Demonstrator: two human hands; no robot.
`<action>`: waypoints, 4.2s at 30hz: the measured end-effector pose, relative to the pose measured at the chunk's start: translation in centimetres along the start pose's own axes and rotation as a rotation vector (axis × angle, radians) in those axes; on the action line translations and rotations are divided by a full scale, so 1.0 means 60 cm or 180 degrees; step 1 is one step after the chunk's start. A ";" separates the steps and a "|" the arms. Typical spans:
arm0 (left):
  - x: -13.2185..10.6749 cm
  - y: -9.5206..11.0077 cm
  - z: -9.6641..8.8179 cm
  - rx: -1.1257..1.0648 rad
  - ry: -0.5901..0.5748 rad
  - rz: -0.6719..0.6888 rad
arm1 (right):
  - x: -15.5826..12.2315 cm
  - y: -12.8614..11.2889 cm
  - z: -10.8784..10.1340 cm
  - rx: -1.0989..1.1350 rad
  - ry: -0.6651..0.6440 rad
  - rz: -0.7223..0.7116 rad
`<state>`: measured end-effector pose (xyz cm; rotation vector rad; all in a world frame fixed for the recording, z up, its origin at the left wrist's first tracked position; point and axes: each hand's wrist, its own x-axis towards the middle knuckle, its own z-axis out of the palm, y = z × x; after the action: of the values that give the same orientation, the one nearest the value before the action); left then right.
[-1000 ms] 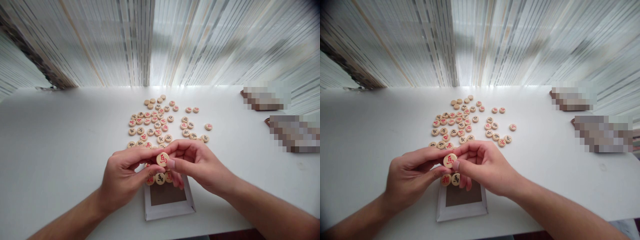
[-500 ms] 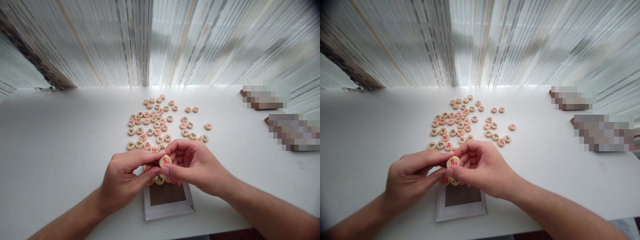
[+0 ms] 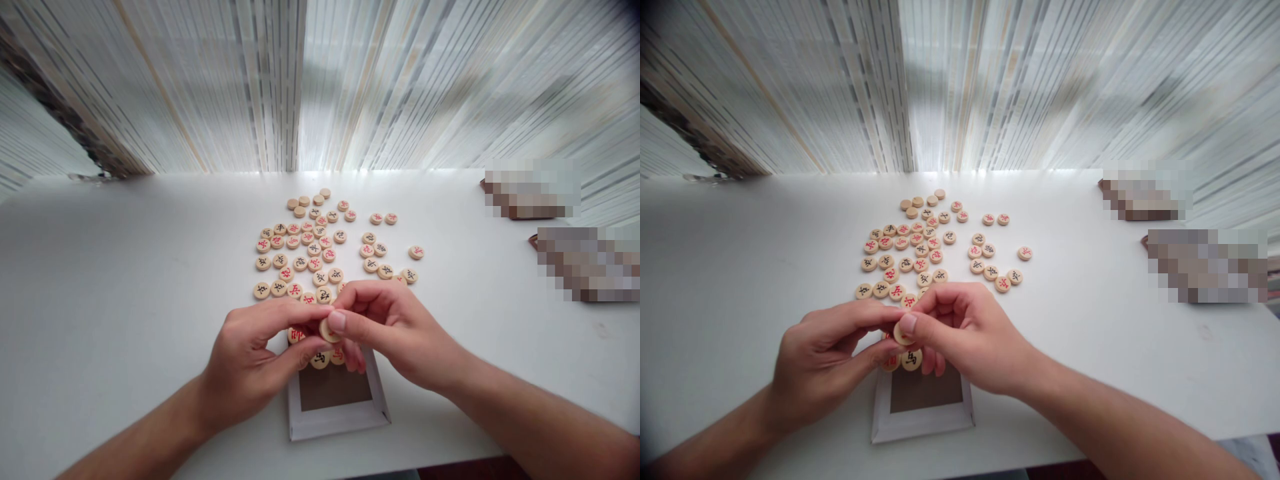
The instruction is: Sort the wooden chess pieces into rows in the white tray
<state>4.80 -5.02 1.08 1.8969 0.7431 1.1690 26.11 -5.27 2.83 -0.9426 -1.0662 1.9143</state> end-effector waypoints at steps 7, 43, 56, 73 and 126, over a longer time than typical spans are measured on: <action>-0.004 0.000 -0.001 -0.0168 0.0085 -0.0117 | 0.002 0.002 -0.004 0.0219 -0.0171 -0.0086; -0.007 0.001 -0.001 0.0135 0.0155 -0.0025 | -0.002 -0.002 0.004 0.0405 -0.0147 0.0133; -0.008 -0.002 -0.002 0.0347 0.0103 0.0135 | 0.000 0.003 0.005 0.0301 -0.0059 0.0131; -0.010 -0.002 -0.003 0.0426 0.0092 0.0148 | -0.001 0.002 0.006 0.0300 -0.0004 0.0180; -0.010 -0.009 0.002 -0.0167 0.0613 -0.0351 | 0.000 0.014 -0.008 -0.1558 0.0345 -0.1789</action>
<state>4.63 -5.24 0.32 1.6943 0.9005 1.3005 26.30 -5.40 1.90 -0.8659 -1.5741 1.1543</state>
